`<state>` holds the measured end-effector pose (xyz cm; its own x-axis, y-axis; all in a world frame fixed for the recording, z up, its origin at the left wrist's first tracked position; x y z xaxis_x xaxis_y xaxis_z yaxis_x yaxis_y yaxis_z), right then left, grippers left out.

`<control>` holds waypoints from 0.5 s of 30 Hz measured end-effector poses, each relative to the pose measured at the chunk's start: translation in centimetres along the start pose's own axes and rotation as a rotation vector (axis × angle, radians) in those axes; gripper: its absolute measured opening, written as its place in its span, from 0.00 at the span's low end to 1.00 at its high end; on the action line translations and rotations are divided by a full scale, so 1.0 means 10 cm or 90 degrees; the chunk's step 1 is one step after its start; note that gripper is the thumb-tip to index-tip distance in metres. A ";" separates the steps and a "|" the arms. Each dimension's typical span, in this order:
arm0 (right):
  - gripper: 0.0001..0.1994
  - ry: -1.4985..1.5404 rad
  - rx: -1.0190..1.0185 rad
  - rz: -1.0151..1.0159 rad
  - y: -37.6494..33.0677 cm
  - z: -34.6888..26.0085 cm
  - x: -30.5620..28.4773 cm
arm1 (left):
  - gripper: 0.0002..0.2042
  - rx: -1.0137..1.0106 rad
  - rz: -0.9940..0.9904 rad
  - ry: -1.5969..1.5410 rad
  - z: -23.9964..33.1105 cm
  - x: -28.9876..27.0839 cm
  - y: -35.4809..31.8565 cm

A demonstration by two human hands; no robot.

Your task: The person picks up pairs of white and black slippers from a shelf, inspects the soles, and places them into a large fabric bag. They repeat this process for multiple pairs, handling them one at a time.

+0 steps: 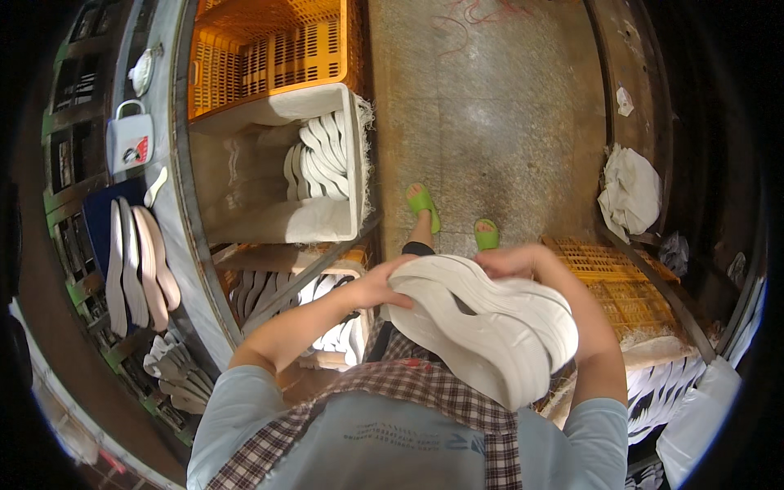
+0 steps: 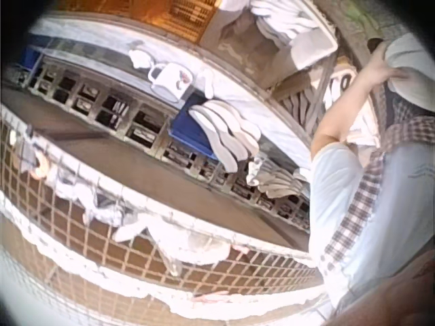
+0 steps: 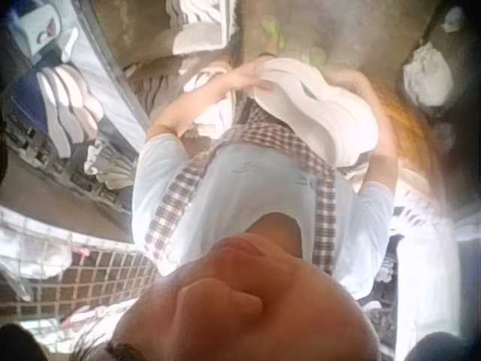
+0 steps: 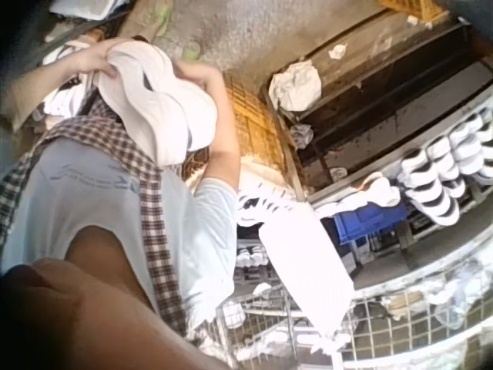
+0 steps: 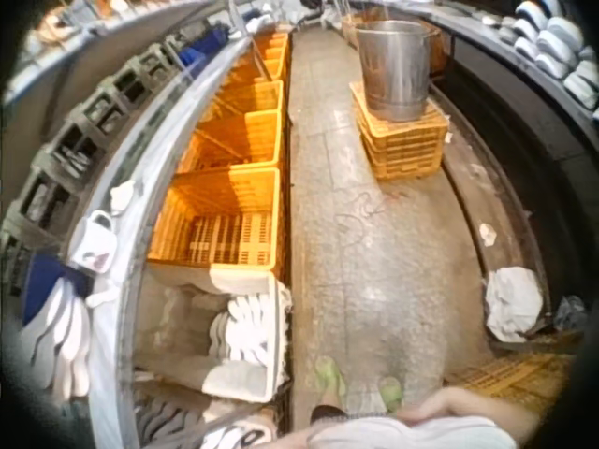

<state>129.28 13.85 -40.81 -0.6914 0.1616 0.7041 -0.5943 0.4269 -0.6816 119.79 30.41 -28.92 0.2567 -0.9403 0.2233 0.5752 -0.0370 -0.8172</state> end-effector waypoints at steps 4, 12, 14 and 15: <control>0.20 -0.043 -0.375 0.604 -0.22 -1.27 -0.97 | 0.42 0.129 0.284 -0.178 -0.15 -1.17 -0.29; 0.10 -0.213 -0.665 0.703 0.81 -2.37 -0.64 | 0.36 0.144 0.896 -0.657 -1.37 -3.58 -0.58; 0.11 -0.376 -0.761 0.657 1.17 -2.69 -0.35 | 0.34 0.128 1.099 -0.535 -1.67 -4.15 -0.53; 0.11 -0.405 -0.805 0.614 1.37 -2.83 -0.22 | 0.35 0.239 0.977 -0.582 -1.70 -4.47 -0.34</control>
<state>134.34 44.52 -46.04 -0.8059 0.5443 -0.2327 0.5577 0.8300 0.0101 93.18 66.81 -45.14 0.8875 0.3989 -0.2308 -0.4608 0.7731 -0.4358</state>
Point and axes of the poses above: each hand's wrist, its own y-axis towards the middle knuckle, its own x-axis out of the palm, z = x × y, the point moved 8 cm from there along y, towards the middle knuckle, and after that the axes turned 11 degrees about z, right-handed, at the moved point
